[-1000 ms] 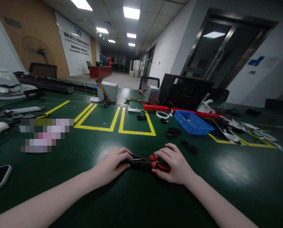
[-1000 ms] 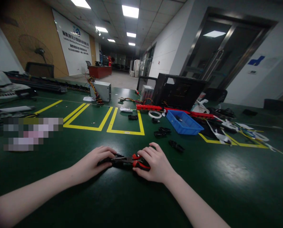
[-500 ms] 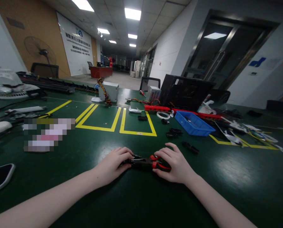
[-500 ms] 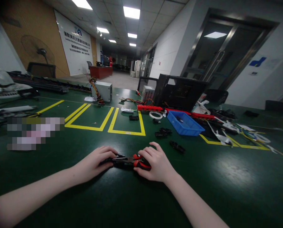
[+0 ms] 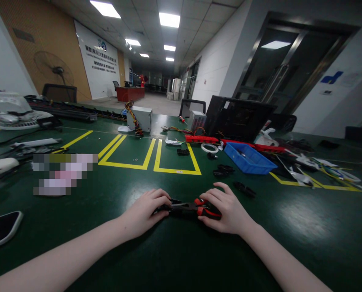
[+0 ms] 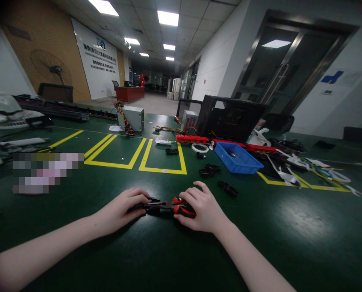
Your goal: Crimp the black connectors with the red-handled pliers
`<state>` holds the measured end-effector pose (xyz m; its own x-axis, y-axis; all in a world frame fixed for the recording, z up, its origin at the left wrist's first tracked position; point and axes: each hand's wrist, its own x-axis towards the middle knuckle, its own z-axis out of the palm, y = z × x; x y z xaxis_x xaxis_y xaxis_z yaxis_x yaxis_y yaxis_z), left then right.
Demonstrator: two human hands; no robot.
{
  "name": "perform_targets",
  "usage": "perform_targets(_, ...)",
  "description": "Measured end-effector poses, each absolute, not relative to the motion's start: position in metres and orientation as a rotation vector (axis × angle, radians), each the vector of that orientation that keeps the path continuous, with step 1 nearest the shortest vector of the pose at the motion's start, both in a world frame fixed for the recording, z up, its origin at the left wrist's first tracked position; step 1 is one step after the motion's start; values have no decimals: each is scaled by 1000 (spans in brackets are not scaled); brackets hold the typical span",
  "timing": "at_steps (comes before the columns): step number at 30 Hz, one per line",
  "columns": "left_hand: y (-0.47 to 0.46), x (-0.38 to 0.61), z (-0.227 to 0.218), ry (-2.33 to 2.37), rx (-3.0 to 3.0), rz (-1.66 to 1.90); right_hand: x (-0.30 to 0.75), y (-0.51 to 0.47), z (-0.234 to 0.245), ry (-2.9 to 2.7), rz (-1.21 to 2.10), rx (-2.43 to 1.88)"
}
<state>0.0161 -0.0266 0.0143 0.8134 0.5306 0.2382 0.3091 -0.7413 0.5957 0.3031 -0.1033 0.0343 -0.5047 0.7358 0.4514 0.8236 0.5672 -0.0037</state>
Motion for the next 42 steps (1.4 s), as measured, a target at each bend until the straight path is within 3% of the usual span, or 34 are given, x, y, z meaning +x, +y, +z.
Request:
perform_targets(20,-28,15,14,657,2446,534,306,-106,35,-2324,-484,-1246)
perform_targets(42,-25,16,10,605,2492,532,305,-106,33,-2371,-405,-1214)
